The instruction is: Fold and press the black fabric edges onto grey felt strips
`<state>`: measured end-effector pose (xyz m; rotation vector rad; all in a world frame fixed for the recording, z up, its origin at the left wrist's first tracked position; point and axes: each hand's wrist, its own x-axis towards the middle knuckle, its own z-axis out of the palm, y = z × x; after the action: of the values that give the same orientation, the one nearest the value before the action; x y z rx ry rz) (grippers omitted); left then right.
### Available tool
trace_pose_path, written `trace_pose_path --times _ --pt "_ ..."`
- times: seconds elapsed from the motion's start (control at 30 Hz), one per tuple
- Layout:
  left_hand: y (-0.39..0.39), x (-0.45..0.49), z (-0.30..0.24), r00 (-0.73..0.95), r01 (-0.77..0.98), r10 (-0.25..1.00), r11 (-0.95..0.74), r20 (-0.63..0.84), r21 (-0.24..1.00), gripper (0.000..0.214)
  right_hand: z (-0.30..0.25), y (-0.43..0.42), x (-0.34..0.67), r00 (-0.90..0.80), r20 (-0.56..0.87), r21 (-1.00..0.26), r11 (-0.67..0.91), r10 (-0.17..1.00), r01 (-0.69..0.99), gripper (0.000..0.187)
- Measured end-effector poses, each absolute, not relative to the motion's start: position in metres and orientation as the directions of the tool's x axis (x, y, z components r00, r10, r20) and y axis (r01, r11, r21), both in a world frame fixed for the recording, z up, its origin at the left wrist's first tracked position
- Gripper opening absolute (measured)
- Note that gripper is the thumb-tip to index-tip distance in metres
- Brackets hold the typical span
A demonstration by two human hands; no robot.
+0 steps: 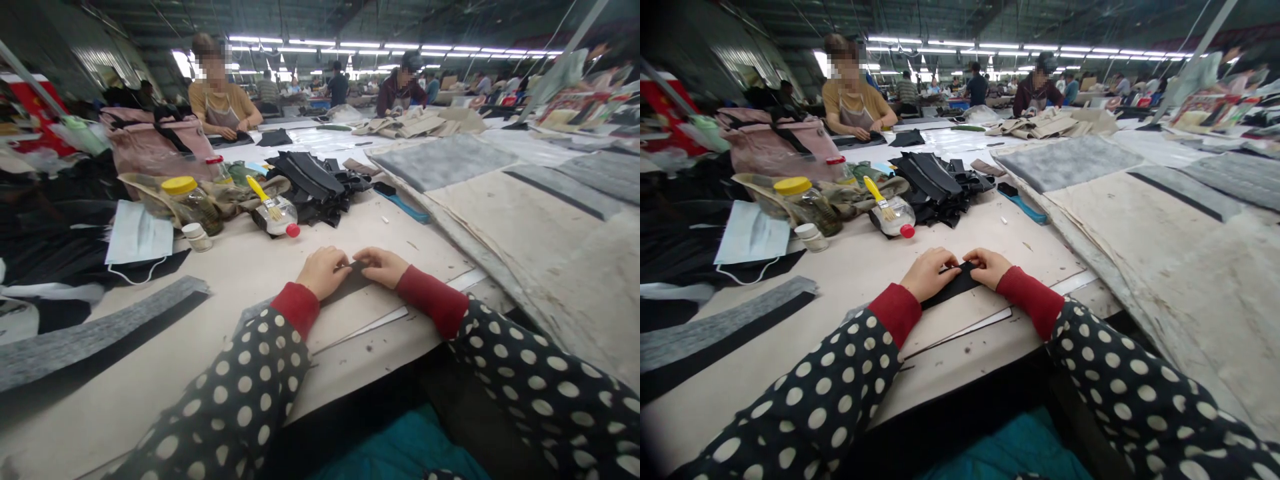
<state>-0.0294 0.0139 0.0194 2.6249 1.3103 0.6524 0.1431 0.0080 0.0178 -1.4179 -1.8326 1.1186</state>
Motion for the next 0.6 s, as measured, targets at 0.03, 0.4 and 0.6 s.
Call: trace_pose_path --times 0.03,0.4,0.6 --pt "0.013 -0.029 0.02 0.532 0.724 0.776 -0.624 0.339 0.292 0.01 0.017 0.008 0.143 -0.298 -0.048 -0.879 0.101 0.953 0.465 0.03" --pt "0.0 -0.025 0.038 0.621 0.729 0.661 -0.685 0.421 0.0 0.017 0.013 0.009 0.149 -0.318 -0.141 -0.978 -0.083 0.938 0.191 0.025" --pt "0.0 -0.026 0.037 0.606 0.738 0.682 -0.674 0.41 0.03 0.017 0.012 0.01 0.151 -0.322 -0.16 -0.981 -0.114 0.933 0.159 0.026"
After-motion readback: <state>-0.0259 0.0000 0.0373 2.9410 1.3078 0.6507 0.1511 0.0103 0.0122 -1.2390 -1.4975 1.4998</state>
